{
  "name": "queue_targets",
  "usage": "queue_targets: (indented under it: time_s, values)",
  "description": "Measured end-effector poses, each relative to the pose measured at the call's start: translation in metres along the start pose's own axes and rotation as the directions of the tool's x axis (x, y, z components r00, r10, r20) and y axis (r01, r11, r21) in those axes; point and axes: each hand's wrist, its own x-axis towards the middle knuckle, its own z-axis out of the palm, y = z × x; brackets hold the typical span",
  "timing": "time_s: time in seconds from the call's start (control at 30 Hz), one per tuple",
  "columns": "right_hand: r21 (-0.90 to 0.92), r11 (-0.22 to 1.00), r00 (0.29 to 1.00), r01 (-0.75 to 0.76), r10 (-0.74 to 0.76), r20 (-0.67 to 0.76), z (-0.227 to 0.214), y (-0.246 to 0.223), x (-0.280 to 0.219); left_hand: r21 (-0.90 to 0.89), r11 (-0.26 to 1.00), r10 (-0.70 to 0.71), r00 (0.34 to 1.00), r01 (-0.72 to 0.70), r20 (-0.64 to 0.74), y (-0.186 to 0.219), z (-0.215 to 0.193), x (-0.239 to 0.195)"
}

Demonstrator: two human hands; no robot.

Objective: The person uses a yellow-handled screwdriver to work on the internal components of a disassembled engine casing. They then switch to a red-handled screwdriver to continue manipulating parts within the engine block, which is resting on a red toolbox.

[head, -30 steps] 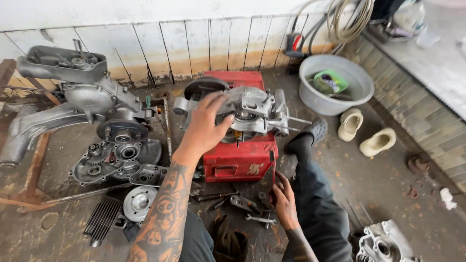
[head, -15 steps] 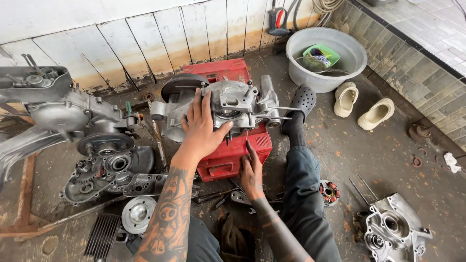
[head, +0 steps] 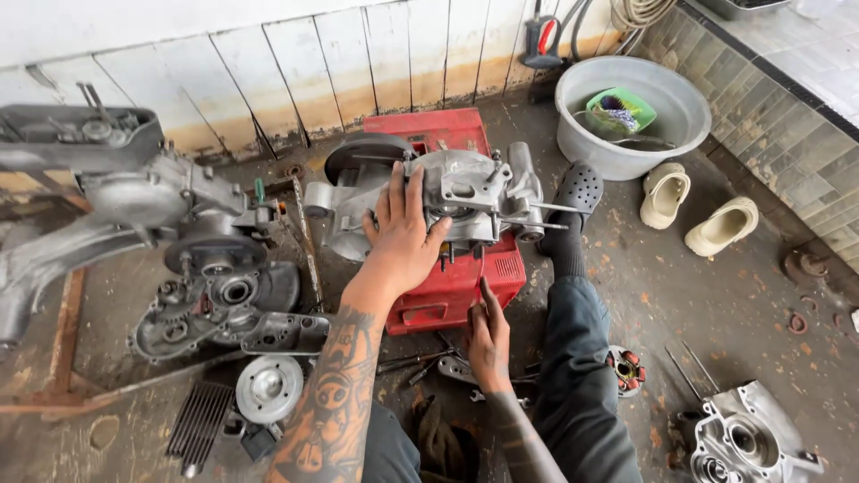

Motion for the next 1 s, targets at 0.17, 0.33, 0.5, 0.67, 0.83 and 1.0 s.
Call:
queue_targets:
  time_s: [0.17,0.33,0.5,0.67,0.83,1.0]
  values:
    - [0.029,1.000,1.000,0.002,-0.003,0.013,-0.007,0.010,0.033,-0.006,1.000,0.003,1.000,-0.003,0.025,-0.003,0.005,-0.003]
    - [-0.025,0.999,0.998,0.038,-0.037,0.047,0.000,0.014,0.049,-0.028,1.000,0.007,1.000,-0.006,0.021,-0.006,0.005,-0.002]
    - [-0.002,0.999,0.999,-0.044,0.044,-0.005,-0.018,0.003,-0.020,0.001,1.000,-0.024,0.997,0.024,0.070,0.000,-0.002,0.000]
    - [0.044,0.999,0.994,-0.023,0.027,-0.110,-0.024,-0.013,-0.034,0.029,0.998,-0.054,0.994,0.051,0.091,-0.001,0.000,-0.002]
    - [-0.303,0.928,0.962,0.215,-0.254,-0.098,0.009,-0.025,-0.021,0.017,0.999,-0.027,0.999,0.027,0.029,0.001,0.001,-0.005]
    - [-0.473,0.823,0.928,0.315,-0.372,-0.028,-0.007,0.008,-0.028,0.023,1.000,-0.016,1.000,0.016,0.011,-0.002,0.002,-0.004]
